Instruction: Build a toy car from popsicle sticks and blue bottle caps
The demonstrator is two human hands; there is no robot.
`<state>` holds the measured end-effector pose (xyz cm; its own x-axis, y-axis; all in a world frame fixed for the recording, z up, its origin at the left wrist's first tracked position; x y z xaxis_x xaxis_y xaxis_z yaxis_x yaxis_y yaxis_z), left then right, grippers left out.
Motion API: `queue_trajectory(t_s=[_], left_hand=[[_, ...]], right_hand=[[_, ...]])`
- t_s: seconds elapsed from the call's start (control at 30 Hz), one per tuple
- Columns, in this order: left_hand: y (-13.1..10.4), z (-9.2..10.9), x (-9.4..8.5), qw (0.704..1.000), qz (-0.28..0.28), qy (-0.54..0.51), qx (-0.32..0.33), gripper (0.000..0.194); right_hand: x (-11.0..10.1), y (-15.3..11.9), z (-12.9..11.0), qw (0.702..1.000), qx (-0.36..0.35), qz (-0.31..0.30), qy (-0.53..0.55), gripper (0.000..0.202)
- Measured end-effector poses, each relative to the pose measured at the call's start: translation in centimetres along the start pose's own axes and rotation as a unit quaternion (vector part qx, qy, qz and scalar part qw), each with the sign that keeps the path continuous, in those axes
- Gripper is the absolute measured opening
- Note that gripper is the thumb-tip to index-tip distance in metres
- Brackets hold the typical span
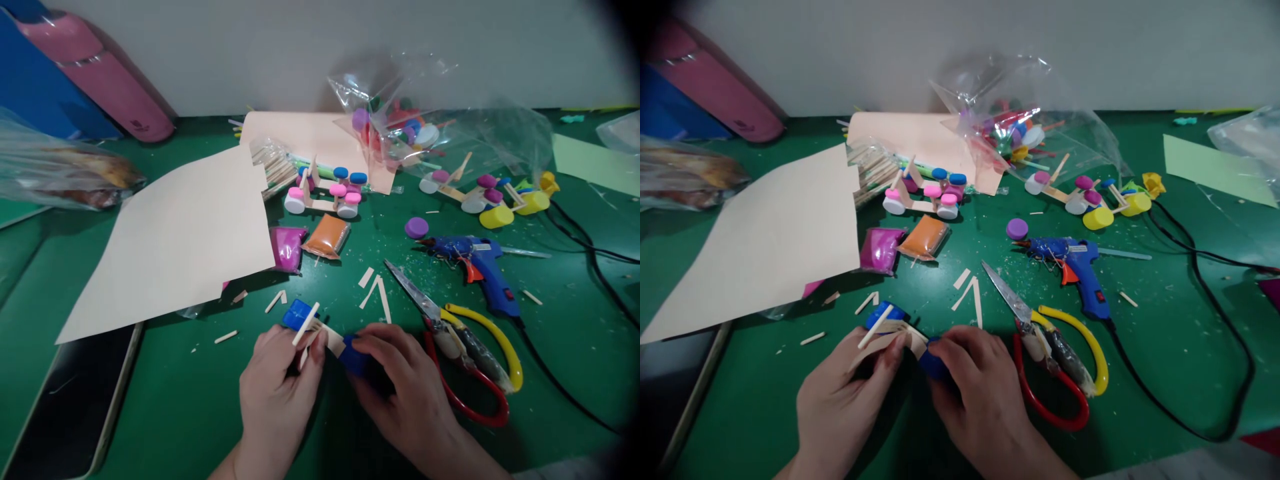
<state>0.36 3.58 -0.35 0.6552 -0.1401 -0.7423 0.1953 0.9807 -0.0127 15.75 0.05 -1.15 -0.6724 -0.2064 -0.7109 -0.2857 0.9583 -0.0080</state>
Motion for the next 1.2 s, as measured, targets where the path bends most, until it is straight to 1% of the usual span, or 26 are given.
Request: queue_trajectory(t_s=[0.27,0.53,0.67,0.77,0.9,1.03,1.2], left_hand=[[0.09,0.23,0.10,1.000,0.006,0.018,-0.005,0.018],[0.34,0.54,-0.02,0.999,0.013,0.046,0.025,0.021],[0.42,0.44,0.08,0.997,0.024,0.055,0.043,0.018],[0.46,0.35,0.19,0.996,0.027,0.075,0.049,0.019],[0.48,0.44,0.08,0.994,0.025,0.092,0.051,0.021],[0.45,0.40,0.04,0.993,0.043,0.080,0.081,0.019],[0.33,0.01,0.34,0.992,0.031,0.080,0.095,0.019]], right_hand=[[-0.03,0.10,-0.16,1.000,-0.006,-0.004,-0.017,0.036],[0.10,0.00,-0.09,0.999,-0.015,0.007,-0.031,0.033],[0.19,0.07,-0.05,0.999,-0.013,0.006,-0.038,0.031],[0.21,0.16,-0.09,0.999,-0.012,0.003,-0.043,0.033],[0.10,0.25,-0.17,0.999,-0.011,-0.020,-0.047,0.041],[-0.11,0.47,-0.23,0.997,-0.003,-0.054,-0.055,0.041],[-0.41,0.74,-0.25,0.994,-0.001,-0.089,-0.057,0.042]])
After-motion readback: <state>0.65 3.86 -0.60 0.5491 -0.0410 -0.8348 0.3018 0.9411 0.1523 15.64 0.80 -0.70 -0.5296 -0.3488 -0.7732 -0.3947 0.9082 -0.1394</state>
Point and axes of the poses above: each hand's wrist, its own y-axis towards the middle knuckle, its own x-axis out of the palm, z = x × y, the point moved 2 cm from there along y, towards the middle knuckle, and after that the axes turned 11 degrees about -z, right-handed, at the moved point
